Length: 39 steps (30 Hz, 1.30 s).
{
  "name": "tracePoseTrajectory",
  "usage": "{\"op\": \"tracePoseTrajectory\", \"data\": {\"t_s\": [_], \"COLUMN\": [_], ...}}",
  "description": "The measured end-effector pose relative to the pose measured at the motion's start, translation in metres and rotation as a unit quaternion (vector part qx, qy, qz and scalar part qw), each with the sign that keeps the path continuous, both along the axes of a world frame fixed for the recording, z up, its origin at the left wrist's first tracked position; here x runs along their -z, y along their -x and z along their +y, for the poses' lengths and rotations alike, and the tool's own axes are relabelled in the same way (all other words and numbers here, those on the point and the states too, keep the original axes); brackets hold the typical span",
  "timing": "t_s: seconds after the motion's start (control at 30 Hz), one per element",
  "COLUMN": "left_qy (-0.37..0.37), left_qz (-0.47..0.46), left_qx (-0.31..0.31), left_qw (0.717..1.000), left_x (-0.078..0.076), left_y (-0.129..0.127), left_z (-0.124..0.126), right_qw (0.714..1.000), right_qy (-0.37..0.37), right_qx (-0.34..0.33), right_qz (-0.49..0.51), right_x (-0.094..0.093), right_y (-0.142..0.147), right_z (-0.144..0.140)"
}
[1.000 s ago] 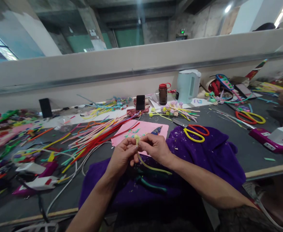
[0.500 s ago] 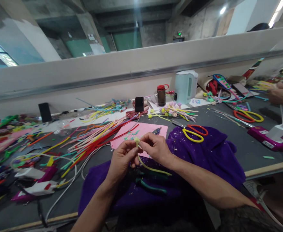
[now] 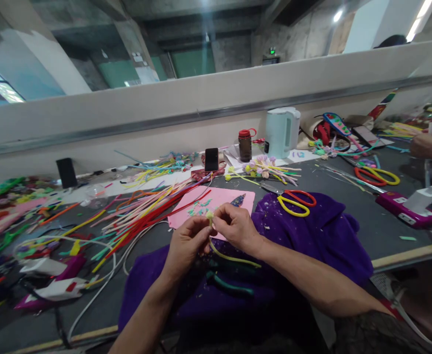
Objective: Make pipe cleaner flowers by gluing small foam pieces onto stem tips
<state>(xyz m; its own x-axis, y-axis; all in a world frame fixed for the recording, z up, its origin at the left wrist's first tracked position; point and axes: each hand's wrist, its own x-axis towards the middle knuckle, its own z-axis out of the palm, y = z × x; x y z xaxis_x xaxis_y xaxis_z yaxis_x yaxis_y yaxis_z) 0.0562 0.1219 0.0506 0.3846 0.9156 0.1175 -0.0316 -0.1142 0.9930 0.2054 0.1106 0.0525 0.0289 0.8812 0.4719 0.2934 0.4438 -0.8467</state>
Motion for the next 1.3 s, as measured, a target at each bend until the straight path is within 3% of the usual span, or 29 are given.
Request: {"op": "tracePoseTrajectory", "data": {"t_s": [0.57,0.77,0.93,1.03,1.2,1.3], "left_qy": [0.017,0.11,0.152,0.142,0.133,0.14], "left_qz": [0.016,-0.081,-0.149,-0.162,-0.159,-0.15], "left_qx": [-0.006,-0.008,-0.017,-0.026,-0.037,-0.032], "left_qw": [1.0,0.991,0.977,0.976,0.978,0.978], "left_x": [-0.003,-0.002,-0.004,-0.002,0.002,0.004], "left_y": [0.001,0.004,0.011,0.013,0.015,0.015], "left_z": [0.0,0.008,0.016,0.018,0.019,0.02], "right_qw": [0.999,0.993,0.987,0.984,0.952,0.936], "right_qy": [0.037,0.079,0.078,0.063,0.202,0.239], "right_qx": [-0.013,-0.04,-0.13,-0.147,-0.229,-0.255], "right_qz": [0.029,0.079,-0.046,-0.079,0.016,0.046], "right_x": [0.002,0.005,0.012,0.014,0.009,0.008], "right_y": [0.0,-0.003,0.004,0.009,0.012,0.014], "right_z": [0.002,0.007,0.004,0.0,-0.005,-0.007]}}
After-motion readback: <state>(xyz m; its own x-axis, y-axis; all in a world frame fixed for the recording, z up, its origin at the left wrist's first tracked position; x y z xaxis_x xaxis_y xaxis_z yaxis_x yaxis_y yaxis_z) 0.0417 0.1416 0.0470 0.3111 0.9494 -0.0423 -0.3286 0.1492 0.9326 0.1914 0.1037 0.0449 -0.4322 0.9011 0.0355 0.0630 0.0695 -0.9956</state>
